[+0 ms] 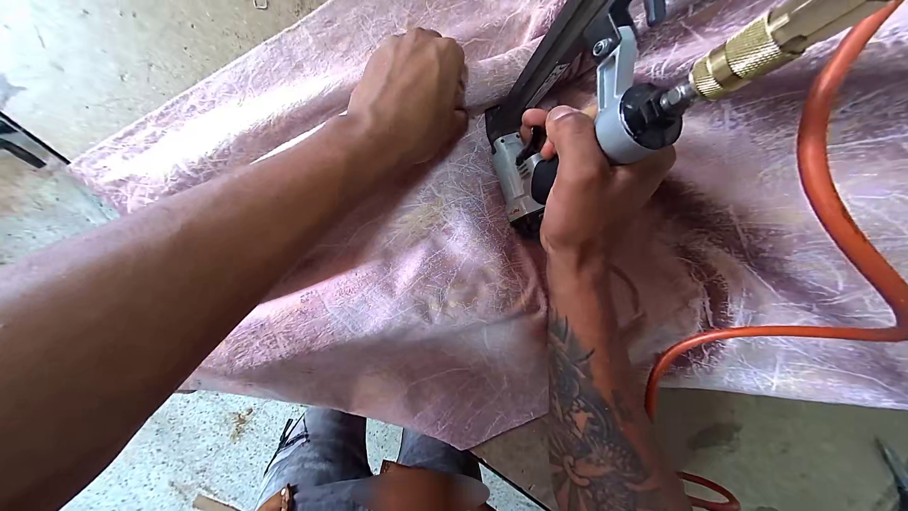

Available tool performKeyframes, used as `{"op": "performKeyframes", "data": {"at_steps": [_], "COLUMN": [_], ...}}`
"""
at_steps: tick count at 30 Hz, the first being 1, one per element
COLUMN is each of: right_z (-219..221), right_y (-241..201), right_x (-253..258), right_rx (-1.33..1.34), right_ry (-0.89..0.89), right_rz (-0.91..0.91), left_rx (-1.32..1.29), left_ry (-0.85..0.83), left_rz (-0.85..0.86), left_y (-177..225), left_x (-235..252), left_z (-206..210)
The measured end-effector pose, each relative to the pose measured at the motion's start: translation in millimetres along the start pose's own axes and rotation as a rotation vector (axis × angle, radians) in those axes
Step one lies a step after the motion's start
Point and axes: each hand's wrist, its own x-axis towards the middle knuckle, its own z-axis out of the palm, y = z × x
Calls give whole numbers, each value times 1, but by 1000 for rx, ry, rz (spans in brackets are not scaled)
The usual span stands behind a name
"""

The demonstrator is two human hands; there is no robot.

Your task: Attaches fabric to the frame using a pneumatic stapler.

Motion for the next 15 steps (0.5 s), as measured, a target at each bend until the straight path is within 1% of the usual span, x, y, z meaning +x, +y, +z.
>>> {"op": "performKeyframes", "data": {"at_steps": [3, 6, 10, 15], "right_z": [10, 14, 16, 19], "right_y": [-3, -3, -2, -11], "right_x": [-7, -7, -6, -15], "right_rx": [-37, -33, -12, -14], "right_ry": [-13, -18, -3, -20], "right_rz": [-16, -27, -18, 7], "left_rx": [-7, -36, -51, -27], "left_ry": [-1, -26, -50, -36], "left_rz": [29, 7, 11, 40], "left_y": [-7, -9, -9, -10], "left_x": [3, 6, 6, 7], "left_z": [3, 1, 2, 1]}}
